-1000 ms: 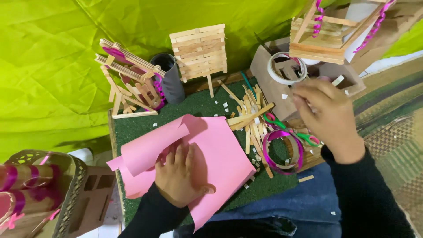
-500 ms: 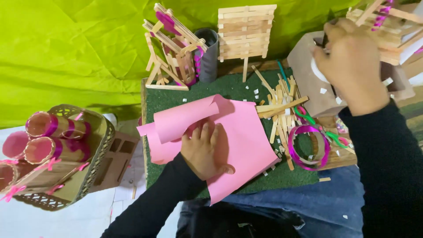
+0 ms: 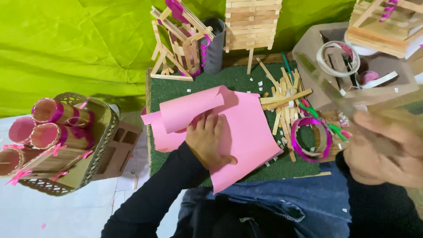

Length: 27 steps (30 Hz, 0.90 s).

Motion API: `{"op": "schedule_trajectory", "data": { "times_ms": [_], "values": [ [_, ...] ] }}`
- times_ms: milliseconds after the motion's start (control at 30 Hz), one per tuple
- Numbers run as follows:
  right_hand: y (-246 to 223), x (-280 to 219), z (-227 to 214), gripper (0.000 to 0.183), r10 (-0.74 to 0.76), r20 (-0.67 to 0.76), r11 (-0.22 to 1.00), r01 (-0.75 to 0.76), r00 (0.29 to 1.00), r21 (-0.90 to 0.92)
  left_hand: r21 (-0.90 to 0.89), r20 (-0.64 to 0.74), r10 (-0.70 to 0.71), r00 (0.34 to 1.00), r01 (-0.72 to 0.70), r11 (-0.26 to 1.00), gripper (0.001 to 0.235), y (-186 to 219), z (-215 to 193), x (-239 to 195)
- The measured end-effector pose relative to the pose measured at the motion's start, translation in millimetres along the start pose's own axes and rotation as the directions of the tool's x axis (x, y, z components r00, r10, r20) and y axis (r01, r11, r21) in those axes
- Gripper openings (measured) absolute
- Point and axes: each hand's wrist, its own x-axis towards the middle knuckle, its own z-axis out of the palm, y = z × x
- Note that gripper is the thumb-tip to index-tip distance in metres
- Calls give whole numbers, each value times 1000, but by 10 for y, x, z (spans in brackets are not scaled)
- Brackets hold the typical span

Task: Assembling and decorating small wooden structures using popsicle sticks and pink paper

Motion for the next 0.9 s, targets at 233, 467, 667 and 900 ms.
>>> {"op": "schedule_trajectory", "data": {
  "times_ms": [233, 467, 667, 900],
  "values": [
    [-829, -663, 250, 39, -89, 114, 993, 79, 989, 91, 50, 15, 25, 1000, -26, 998, 143, -37, 46, 4],
    [-1282, -1309, 93, 22, 257, 245, 964, -229, 935, -137, 48, -306, 36, 951, -23, 999, 136, 14, 153, -29],
    [-1421, -1661, 280, 6, 193, 286, 977, -158, 939, -142, 93, -97, 8, 995, 2, 996, 140, 18, 116, -7],
    [-1161, -1763, 696, 19, -219, 247, 975, 218, 944, 31, 74, -78, 16, 997, -10, 997, 141, -12, 120, 26]
  ]
}}
